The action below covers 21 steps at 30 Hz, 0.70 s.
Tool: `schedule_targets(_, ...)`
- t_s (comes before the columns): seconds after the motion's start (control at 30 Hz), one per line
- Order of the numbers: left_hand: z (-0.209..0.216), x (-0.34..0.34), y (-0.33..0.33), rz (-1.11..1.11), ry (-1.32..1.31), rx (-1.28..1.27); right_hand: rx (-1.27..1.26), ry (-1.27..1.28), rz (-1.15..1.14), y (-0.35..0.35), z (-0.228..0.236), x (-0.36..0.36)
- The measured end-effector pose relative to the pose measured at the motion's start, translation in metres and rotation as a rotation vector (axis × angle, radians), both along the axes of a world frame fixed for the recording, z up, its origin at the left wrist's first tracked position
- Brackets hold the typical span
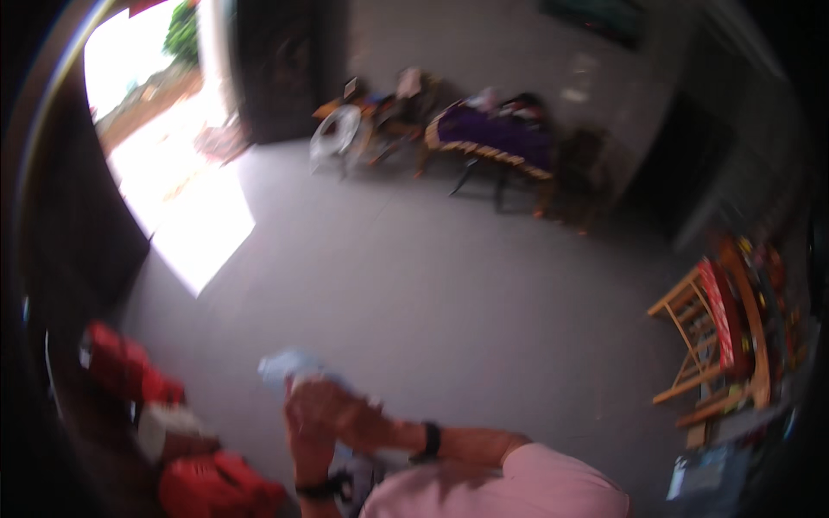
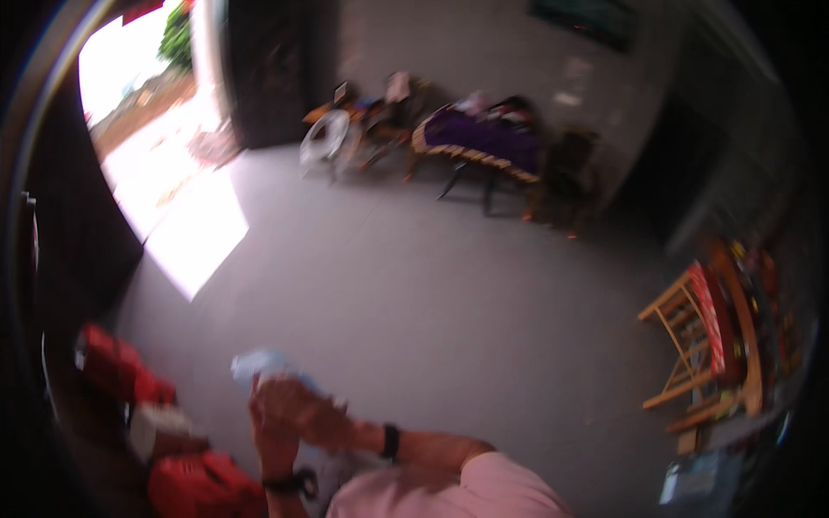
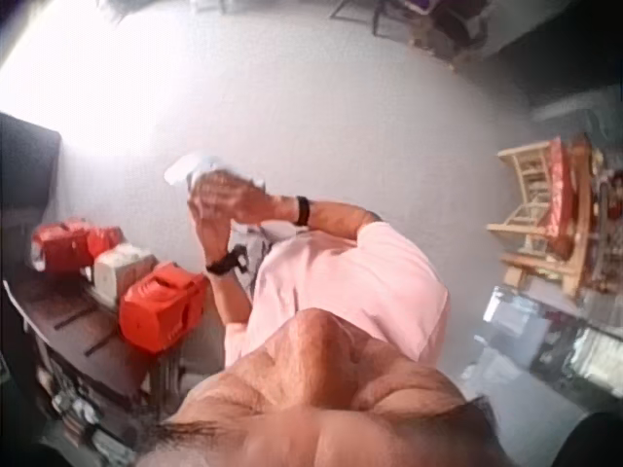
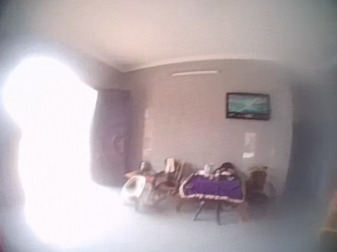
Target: The person washes a blue plastic strainer in a kitchen sink using a brush and water. They then dry the strainer with a cloth while walking through a living room area.
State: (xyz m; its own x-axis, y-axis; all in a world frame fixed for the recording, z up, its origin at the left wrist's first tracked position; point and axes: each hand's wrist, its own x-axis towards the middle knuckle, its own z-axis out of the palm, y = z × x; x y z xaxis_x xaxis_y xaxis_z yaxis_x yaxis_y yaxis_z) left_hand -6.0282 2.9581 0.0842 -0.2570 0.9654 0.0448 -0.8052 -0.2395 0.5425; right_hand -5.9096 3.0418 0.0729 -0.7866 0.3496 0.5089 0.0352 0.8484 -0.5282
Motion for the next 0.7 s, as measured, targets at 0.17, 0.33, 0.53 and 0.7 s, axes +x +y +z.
schedule_targets(0.17, -0.013, -0.068, 0.046, -0.238, 0.139, 0.062, 0.230, 0.078, -0.118, 0.069, 0.059, -0.067)
schedule_targets(0.33, 0.026, -0.147, 0.081, -0.194, 0.194, -0.042, -0.102, 0.112, -0.111, 0.130, 0.087, -0.177)
schedule_targets(0.53, 0.009, -0.267, 0.113, -0.013, -0.545, 0.080, 0.225, 0.018, 0.120, 0.120, 0.052, -0.270)
schedule_targets(0.7, 0.018, -0.324, 0.106, 0.145, -0.247, 0.046, 0.259, 0.032, 0.267, 0.117, 0.025, -0.322)
